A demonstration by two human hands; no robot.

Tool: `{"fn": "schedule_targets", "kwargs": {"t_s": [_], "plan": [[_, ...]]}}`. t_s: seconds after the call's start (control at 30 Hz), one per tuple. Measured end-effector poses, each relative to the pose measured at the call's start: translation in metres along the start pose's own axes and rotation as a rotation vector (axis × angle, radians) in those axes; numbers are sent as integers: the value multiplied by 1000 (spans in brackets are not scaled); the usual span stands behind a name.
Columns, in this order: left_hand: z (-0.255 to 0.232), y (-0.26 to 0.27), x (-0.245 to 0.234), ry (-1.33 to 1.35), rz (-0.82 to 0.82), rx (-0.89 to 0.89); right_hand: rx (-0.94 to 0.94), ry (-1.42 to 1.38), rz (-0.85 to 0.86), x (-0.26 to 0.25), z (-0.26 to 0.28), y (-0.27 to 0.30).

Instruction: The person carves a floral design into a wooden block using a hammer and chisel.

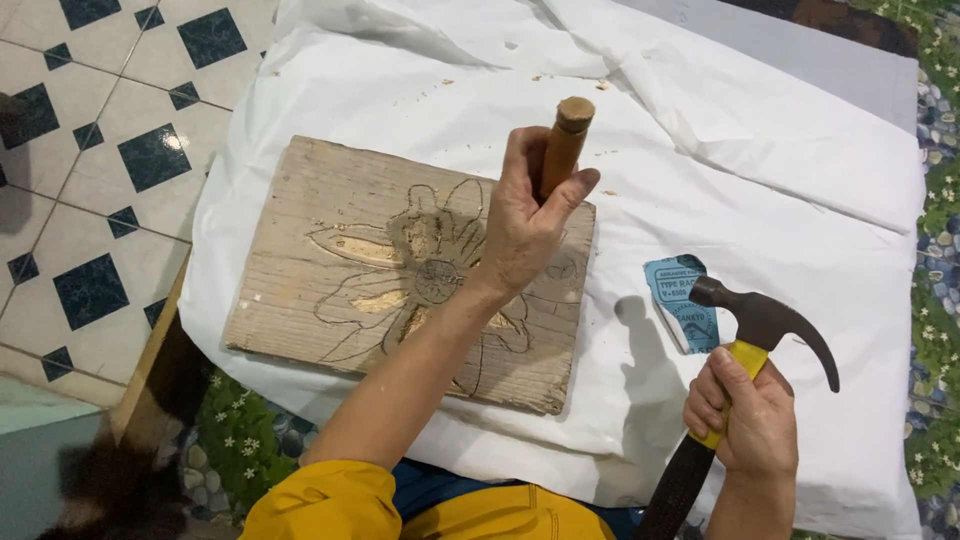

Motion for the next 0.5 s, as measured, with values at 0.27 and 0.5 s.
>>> {"fn": "schedule_targets", "kwargs": {"t_s": [0.27, 0.5], "plan": [[-2, 26, -8, 179, -70, 110, -19, 67, -24, 15, 10, 9], [-12, 57, -29, 261, -215, 157, -47, 126, 124, 36, 17, 16]]}}
Point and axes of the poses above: each hand's wrist, its own y-axis away from the middle knuckle, its own x-axis out of the palm, z = x × y, the point moved 6 cm from there along -y, towards the middle knuckle, and after that the axes turned 2 degrees about x, right-handed, at the moved point
